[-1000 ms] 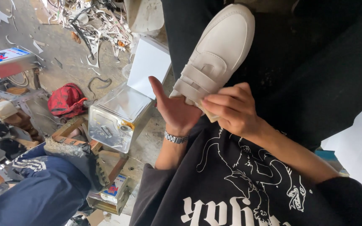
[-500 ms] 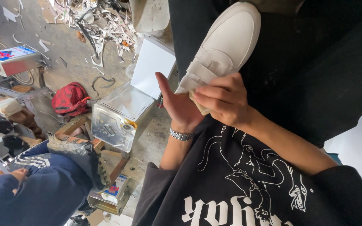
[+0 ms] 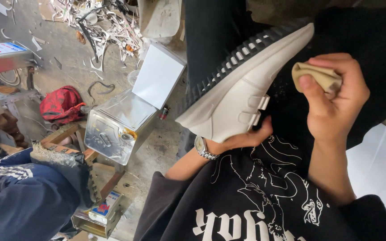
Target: Cleaning a white shoe by applying liquid to a sponge and scrubbing the shoe's surface.
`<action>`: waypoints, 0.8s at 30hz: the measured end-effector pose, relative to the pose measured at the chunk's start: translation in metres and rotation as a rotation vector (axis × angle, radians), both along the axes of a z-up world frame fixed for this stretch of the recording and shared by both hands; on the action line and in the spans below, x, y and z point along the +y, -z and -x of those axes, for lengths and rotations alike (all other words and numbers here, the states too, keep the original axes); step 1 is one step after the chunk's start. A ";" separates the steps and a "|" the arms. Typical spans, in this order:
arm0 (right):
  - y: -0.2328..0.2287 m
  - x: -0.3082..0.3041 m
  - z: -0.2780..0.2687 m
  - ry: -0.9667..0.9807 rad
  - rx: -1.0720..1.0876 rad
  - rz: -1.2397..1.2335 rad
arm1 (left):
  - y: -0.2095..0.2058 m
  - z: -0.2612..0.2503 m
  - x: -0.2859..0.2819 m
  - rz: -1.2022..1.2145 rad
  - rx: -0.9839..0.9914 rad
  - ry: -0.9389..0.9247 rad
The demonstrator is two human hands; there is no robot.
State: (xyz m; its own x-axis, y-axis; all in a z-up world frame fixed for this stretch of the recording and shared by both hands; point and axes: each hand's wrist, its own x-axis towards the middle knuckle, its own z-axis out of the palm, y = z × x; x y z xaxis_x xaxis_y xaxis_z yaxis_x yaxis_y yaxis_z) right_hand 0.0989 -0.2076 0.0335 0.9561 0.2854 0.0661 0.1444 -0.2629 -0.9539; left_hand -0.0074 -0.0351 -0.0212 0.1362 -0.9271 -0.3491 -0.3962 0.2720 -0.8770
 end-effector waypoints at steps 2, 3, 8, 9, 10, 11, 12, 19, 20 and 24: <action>-0.004 0.010 -0.008 -0.042 -0.167 0.028 | 0.013 -0.002 -0.011 -0.070 0.091 -0.106; -0.004 0.019 -0.009 -0.047 -0.161 0.030 | 0.026 0.001 -0.015 -0.068 0.097 -0.110; -0.006 0.066 0.031 -0.518 -0.417 0.218 | 0.059 0.007 -0.019 -0.030 0.093 -0.265; 0.007 0.060 0.033 -0.514 -0.416 0.219 | 0.062 0.007 -0.018 -0.030 0.094 -0.262; 0.021 0.055 0.035 -0.604 -0.478 0.185 | 0.064 0.008 -0.018 -0.022 0.102 -0.326; 0.035 0.047 0.038 -0.692 -0.537 0.155 | 0.067 0.009 -0.019 -0.011 0.112 -0.390; 0.035 0.045 0.024 -0.689 -0.534 0.159 | 0.069 0.011 -0.021 -0.007 0.114 -0.385; 0.022 0.051 0.028 -0.407 -0.470 0.100 | 0.077 0.016 -0.016 0.030 0.152 -0.717; 0.020 0.051 0.039 -0.469 -0.451 0.087 | 0.077 0.016 -0.016 0.038 0.161 -0.782; 0.041 0.034 0.002 -0.374 -0.455 0.099 | 0.079 0.023 -0.017 0.057 0.192 -0.911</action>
